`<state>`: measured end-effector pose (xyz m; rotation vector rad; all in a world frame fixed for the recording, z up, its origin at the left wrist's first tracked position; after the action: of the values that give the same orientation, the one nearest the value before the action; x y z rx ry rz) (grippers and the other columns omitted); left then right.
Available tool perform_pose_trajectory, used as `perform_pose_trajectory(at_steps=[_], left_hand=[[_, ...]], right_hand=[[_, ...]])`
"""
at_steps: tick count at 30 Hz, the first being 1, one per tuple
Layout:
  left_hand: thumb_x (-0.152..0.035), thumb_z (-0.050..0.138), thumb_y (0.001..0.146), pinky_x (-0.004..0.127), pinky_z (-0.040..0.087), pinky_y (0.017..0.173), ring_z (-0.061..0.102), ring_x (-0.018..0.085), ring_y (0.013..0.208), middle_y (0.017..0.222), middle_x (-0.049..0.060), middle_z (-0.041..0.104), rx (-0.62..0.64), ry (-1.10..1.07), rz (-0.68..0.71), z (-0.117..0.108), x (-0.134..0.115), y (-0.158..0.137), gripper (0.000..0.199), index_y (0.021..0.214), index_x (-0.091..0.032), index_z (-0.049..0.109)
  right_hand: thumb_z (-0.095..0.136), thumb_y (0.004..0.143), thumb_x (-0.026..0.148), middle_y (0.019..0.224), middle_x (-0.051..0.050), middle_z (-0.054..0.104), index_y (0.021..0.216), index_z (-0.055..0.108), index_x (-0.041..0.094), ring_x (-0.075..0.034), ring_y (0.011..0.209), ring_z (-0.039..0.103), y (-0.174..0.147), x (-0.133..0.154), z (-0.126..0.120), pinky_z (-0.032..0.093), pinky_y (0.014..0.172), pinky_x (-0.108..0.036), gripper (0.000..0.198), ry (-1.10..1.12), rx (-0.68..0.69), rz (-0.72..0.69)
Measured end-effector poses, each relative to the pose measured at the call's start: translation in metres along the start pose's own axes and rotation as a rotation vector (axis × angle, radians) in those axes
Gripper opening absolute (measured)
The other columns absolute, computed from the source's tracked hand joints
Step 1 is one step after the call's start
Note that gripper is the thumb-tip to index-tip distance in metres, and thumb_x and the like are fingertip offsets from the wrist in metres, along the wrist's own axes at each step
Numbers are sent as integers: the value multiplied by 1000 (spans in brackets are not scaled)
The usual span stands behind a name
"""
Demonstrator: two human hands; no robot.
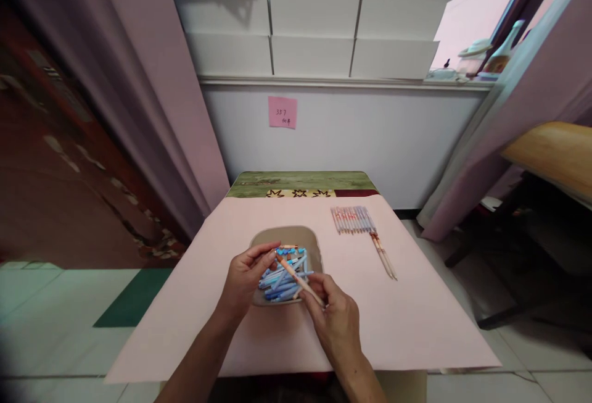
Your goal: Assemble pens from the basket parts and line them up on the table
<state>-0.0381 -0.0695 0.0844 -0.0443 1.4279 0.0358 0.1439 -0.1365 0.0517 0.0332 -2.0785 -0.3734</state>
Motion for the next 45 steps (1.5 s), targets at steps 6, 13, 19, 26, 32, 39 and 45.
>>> perform_pose_trajectory(at_steps=[6,13,19,26,32,39,45], left_hand=[[-28,73,67,23,48,58,61,15,63,67,4,69,37,67,15,3,-4,-2,25,89,-15,76],[-30,74,66,26,52,65,64,15,70,80,4,68,56,16,36,10,-1,-1,40,102,-16,68],[-40,71,69,30,52,73,65,16,78,113,10,64,-179,147,145,-30,-14,7,55,117,-18,58],[-53,65,68,38,51,71,65,23,72,81,5,67,-446,524,-69,-139,53,14,60,115,-16,61],[-50,58,71,36,49,67,62,24,72,76,4,66,-502,783,-66,-161,83,3,48,106,-18,64],[-50,54,75,35,48,72,61,23,77,90,5,64,-461,911,27,-153,81,3,41,101,-21,66],[-48,55,75,34,48,72,60,22,78,94,4,64,-448,896,61,-154,84,3,35,95,-21,66]], right_hand=[[54,89,41,76,-1,70,82,66,23,-14,64,64,-1,6,1,44,56,-20,22,-194,-23,-92],[54,90,37,77,-1,67,86,68,23,-13,66,60,0,9,3,42,58,-20,20,-237,-48,-138],[53,89,41,77,-1,67,86,69,21,-12,64,60,10,-19,-26,43,59,-21,25,-280,-230,-62],[50,87,45,90,-1,71,96,69,25,-17,77,65,38,-105,-87,41,60,-24,29,-660,-288,386],[44,90,40,102,-5,70,99,69,26,-21,87,65,59,-136,-91,42,65,-28,30,-831,-103,541],[42,91,36,100,-9,69,98,69,23,-24,88,65,78,-145,-84,44,70,-32,31,-898,-47,570],[40,92,38,101,-8,68,99,67,23,-24,90,65,82,-147,-86,45,69,-31,32,-934,-44,569]])
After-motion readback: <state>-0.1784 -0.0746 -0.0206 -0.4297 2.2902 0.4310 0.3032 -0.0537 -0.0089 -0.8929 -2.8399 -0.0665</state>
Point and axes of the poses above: each hand's wrist, its own y-axis towards the middle knuckle, its own z-axis out of the palm, x = y × z, the point moved 5 cm from there along y, towards the middle knuckle
